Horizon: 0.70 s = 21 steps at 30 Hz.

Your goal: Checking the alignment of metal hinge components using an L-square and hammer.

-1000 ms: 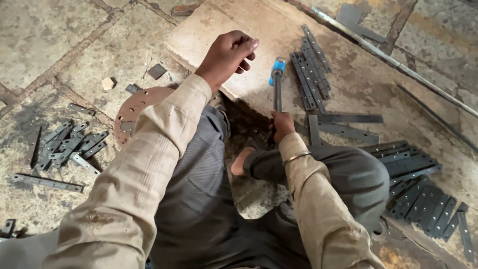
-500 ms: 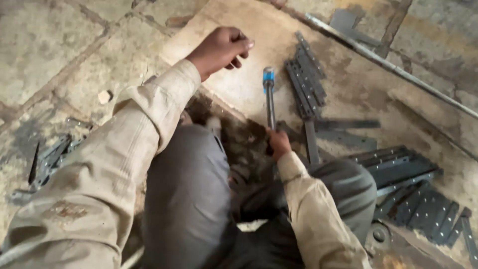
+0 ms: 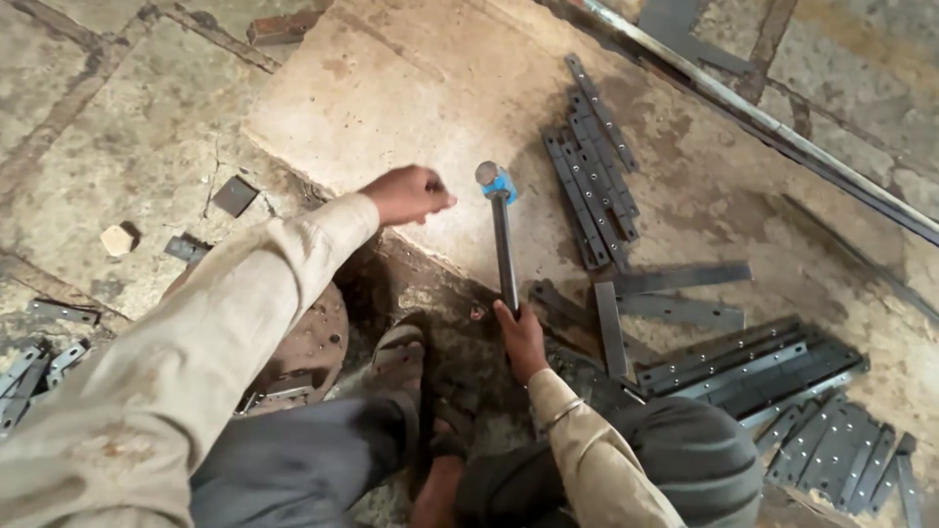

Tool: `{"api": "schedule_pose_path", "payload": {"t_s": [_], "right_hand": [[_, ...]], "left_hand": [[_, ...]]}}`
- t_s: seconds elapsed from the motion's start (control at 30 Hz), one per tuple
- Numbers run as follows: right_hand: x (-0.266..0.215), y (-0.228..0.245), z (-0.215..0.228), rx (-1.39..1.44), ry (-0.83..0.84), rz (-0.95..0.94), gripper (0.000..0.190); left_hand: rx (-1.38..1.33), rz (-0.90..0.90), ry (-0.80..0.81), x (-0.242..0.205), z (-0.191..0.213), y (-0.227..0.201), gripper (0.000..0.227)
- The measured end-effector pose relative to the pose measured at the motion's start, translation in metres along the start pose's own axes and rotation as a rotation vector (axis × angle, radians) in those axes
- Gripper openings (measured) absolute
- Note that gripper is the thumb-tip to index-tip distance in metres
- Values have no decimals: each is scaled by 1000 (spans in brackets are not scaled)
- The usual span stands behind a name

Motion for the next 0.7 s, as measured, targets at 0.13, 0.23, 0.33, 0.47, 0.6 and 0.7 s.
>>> {"api": "schedule_pose_path", "payload": {"t_s": [0.13, 0.23, 0.33, 0.47, 0.6, 0.7], "right_hand": [[12, -42, -26, 241, 70, -150, 41], [-17, 14, -11, 316, 110, -323, 38], [-9, 37, -2, 309, 142, -364, 34], [42, 19, -17, 247, 102, -137, 33], [43, 37, -16, -60, -36, 110, 37], [46, 56, -17, -351, -210, 293, 39]], "left_hand": [[-80, 33, -138, 17, -6, 2, 37], [-406, 253, -259, 27, -42, 33, 36], [-136, 289, -118, 29, -61, 36, 40], [-188, 92, 21, 10, -47, -6, 38], [-174, 98, 44, -4, -49, 9, 40], [-246, 204, 22, 4, -64, 47, 40]]}}
Point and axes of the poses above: each hand's wrist, its own x-axis towards the middle knuckle, its own z-axis out of the back of the hand, y = z × x, the point moved 3 cm from there along x, towards the middle knuckle, and after that the axes turned 14 degrees about -y, right-handed, at the moved point
